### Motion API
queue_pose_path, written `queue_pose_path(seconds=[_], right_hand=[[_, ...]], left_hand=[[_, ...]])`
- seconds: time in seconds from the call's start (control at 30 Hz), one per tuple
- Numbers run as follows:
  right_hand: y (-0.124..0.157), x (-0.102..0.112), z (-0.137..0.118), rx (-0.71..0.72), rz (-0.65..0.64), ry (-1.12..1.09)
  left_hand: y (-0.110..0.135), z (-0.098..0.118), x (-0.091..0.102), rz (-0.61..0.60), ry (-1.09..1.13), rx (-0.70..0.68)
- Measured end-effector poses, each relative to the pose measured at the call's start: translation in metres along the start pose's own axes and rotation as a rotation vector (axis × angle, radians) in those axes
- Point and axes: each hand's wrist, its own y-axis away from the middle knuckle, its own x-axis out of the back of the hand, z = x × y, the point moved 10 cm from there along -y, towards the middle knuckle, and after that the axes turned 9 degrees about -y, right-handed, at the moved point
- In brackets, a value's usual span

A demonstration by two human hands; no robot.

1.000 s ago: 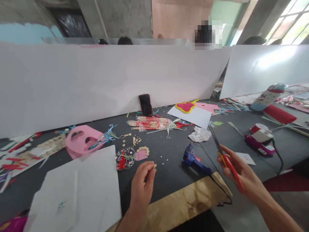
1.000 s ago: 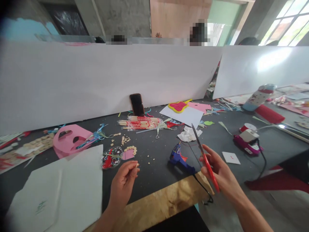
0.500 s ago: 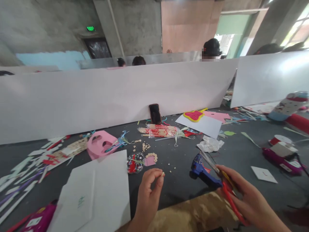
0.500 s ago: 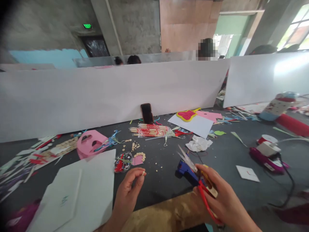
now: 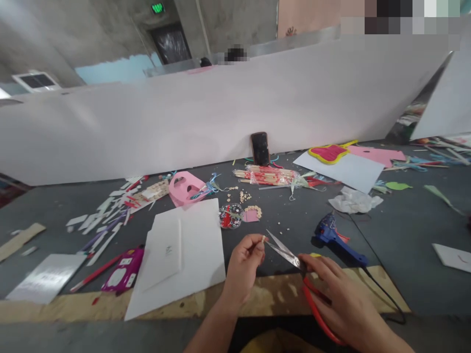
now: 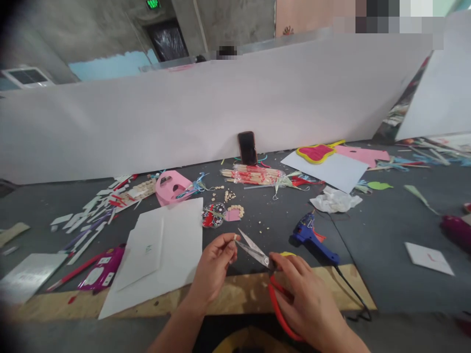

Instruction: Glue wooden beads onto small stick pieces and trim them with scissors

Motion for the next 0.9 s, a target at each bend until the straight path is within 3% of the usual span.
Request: queue_pose_path(seconds=[0.23,0.47,0.63,0.9], right_hand=[[0.002,-0.007,-0.001,-0.021,-0.055,-0.024],[0.006,-0.004,0.006,-0.099,0.008,-0.144],[0.008,-0.006,0.017,-0.237,-0.052,-0.171],[0.011,-0.012,0.017,-0.229,-0.135,-0.135]], left_hand=[[0.002,0.003,-0.006,-0.049,-0.107,-0.117],[0.005,0.002,-0.010,-0.062,-0.201,-0.109],[0.007,0.005,-0.014,-0.090,-0.258,-0.103],[0.008,0.007,-0.016,-0.086,-0.301,-0.110]])
